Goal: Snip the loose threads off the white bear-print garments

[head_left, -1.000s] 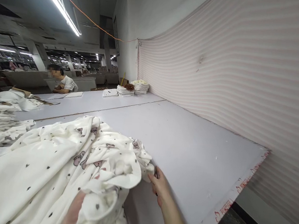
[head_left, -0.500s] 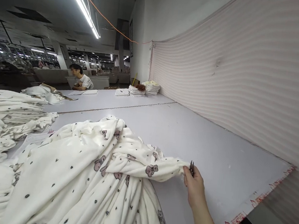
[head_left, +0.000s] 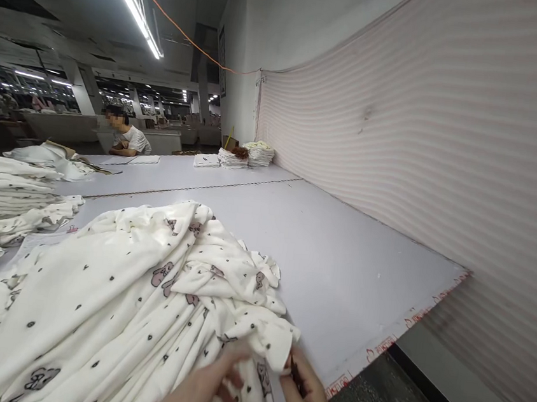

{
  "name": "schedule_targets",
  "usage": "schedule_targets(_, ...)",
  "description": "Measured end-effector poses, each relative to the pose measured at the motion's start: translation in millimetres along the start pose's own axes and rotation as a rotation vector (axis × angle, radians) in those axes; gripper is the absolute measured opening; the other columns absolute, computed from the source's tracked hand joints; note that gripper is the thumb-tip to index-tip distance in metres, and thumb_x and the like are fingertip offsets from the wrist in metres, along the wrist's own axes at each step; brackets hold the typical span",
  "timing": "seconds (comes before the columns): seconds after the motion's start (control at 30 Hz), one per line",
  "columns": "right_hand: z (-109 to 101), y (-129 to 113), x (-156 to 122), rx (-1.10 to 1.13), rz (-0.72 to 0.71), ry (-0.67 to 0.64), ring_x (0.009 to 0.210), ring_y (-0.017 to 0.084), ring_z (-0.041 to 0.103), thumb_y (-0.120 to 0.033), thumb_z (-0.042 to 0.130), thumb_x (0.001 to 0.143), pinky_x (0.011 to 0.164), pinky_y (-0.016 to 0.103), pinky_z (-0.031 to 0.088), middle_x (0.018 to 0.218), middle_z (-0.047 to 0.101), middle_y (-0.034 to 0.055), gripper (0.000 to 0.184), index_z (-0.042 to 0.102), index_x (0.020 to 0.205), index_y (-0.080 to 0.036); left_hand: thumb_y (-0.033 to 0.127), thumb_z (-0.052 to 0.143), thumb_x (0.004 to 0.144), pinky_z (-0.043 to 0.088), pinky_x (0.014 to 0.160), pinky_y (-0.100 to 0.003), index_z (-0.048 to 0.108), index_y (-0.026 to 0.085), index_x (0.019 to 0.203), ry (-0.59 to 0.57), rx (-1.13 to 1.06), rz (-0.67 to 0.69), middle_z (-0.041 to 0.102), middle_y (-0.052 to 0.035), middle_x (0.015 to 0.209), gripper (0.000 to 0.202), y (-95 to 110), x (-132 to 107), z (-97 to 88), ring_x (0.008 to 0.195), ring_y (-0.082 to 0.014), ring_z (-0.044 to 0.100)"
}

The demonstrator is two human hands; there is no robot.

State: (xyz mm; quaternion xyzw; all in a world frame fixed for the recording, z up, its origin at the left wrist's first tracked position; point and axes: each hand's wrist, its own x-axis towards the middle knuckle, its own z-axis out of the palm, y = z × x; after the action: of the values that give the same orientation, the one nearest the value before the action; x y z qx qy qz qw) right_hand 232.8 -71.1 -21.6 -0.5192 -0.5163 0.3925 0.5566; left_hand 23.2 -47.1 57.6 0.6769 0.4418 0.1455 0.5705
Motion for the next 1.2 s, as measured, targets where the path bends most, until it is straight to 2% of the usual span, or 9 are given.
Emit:
schedule_targets(0.13, 5.7, -8.1, -24.4, -0.053, -0.099, -0.208, 0.087, 0.023, 0.066, -0.032, 0.057, 0.082, 0.078, 0.029, 0.052, 0.092, 0.071, 0.0068, 0.019, 0.073, 0.087, -0.022, 0.039, 0.064, 0.078, 0.044, 0.073, -0.027, 0.058, 0.025, 0.114, 0.071, -0.022, 0.071, 0.062, -0.0024, 0.090, 0.039, 6.9, 28.3, 12.0, 0.085, -0.0199, 0.057)
schedule_targets(0.33, -4.5, 2.5, -29.6, -0.218, -0.028, 0.200, 0.077, 0.020, 0.064, -0.036, 0.054, 0.086, 0.071, 0.026, 0.052, 0.083, 0.066, 0.0056, 0.031, 0.064, 0.111, -0.021, 0.035, 0.052, 0.086, 0.033, 0.061, -0.022, 0.045, 0.024, 0.088, 0.169, -0.299, 0.170, 0.041, 0.0061, 0.070, 0.013, -16.6, 34.5, 21.0, 0.066, -0.0125, 0.039)
schedule_targets(0.43, -1.4, -2.1, -17.1, -0.380, -0.107, 0.151, 0.075, 0.019, 0.060, -0.026, 0.050, 0.086, 0.068, 0.027, 0.051, 0.085, 0.060, 0.0041, 0.045, 0.050, 0.130, -0.025, 0.035, 0.050, 0.085, 0.033, 0.061, -0.022, 0.042, 0.023, 0.082, 0.164, -0.280, 0.227, 0.038, 0.0056, 0.072, 0.014, -23.2, 27.8, 21.1, 0.066, -0.0127, 0.036)
schedule_targets(0.53, 2.8, -17.5, -3.2, -0.424, -0.159, 0.066, 0.075, 0.018, 0.058, -0.022, 0.047, 0.087, 0.066, 0.025, 0.047, 0.087, 0.058, 0.0039, 0.030, 0.059, 0.114, -0.024, 0.032, 0.047, 0.085, 0.032, 0.055, -0.023, 0.041, 0.024, 0.080, 0.256, -0.065, 0.207, 0.035, 0.0067, 0.065, 0.011, -29.8, 21.8, 23.2, 0.058, -0.0132, 0.038)
schedule_targets(0.63, 4.0, -33.1, 3.4, -0.355, -0.133, 0.053, 0.068, 0.016, 0.055, -0.030, 0.048, 0.090, 0.061, 0.023, 0.044, 0.075, 0.055, 0.0009, 0.019, 0.060, 0.080, -0.021, 0.027, 0.053, 0.081, 0.044, 0.068, -0.034, 0.047, 0.023, 0.088, 0.575, 0.383, 0.302, 0.055, -0.0061, 0.094, 0.011, -32.4, 17.3, 30.6, 0.085, -0.0251, 0.056)
schedule_targets(0.77, 4.6, -42.9, -0.2, -0.274, -0.083, 0.023, 0.067, 0.015, 0.053, -0.037, 0.050, 0.091, 0.060, 0.021, 0.042, 0.071, 0.054, -0.0008, 0.023, 0.057, 0.076, -0.020, 0.020, 0.053, 0.084, 0.037, 0.097, -0.051, 0.048, 0.020, 0.116, 0.863, 0.763, 0.602, 0.025, -0.0171, 0.148, 0.033, -19.2, 17.9, 43.5, 0.131, -0.0372, 0.031)
schedule_targets(0.9, 6.4, -44.4, -4.4, -0.229, -0.122, 0.034, 0.072, 0.016, 0.057, -0.035, 0.050, 0.090, 0.065, 0.022, 0.043, 0.076, 0.057, 0.0003, 0.020, 0.059, 0.080, -0.020, 0.012, 0.045, 0.085, 0.045, 0.082, -0.035, 0.052, 0.023, 0.088, 0.666, 0.402, 0.585, 0.058, -0.0088, 0.110, 0.013, -3.2, 26.8, 44.1, 0.101, -0.0240, 0.055)
schedule_targets(1.0, 6.5, -44.7, -4.6, -0.202, -0.089, 0.081, 0.075, 0.016, 0.060, -0.034, 0.051, 0.089, 0.067, 0.021, 0.044, 0.080, 0.059, 0.0003, 0.014, 0.058, 0.088, -0.022, 0.027, 0.050, 0.087, 0.043, 0.062, -0.025, 0.049, 0.021, 0.078, 0.439, -0.019, 0.418, 0.057, -0.0014, 0.078, 0.010, 0.4, 32.6, 38.4, 0.070, -0.0163, 0.052)
schedule_targets(1.2, 1.8, -49.2, -8.7, -0.239, -0.191, 0.071, 0.089, 0.018, 0.062, -0.033, 0.059, 0.084, 0.076, 0.022, 0.047, 0.096, 0.062, 0.0024, 0.021, 0.060, 0.104, -0.025, 0.042, 0.060, 0.082, 0.045, 0.076, -0.030, 0.061, 0.019, 0.093, 0.308, -0.417, 0.233, 0.065, -0.0036, 0.087, 0.025, 3.8, 31.4, 31.3, 0.086, -0.0207, 0.058)
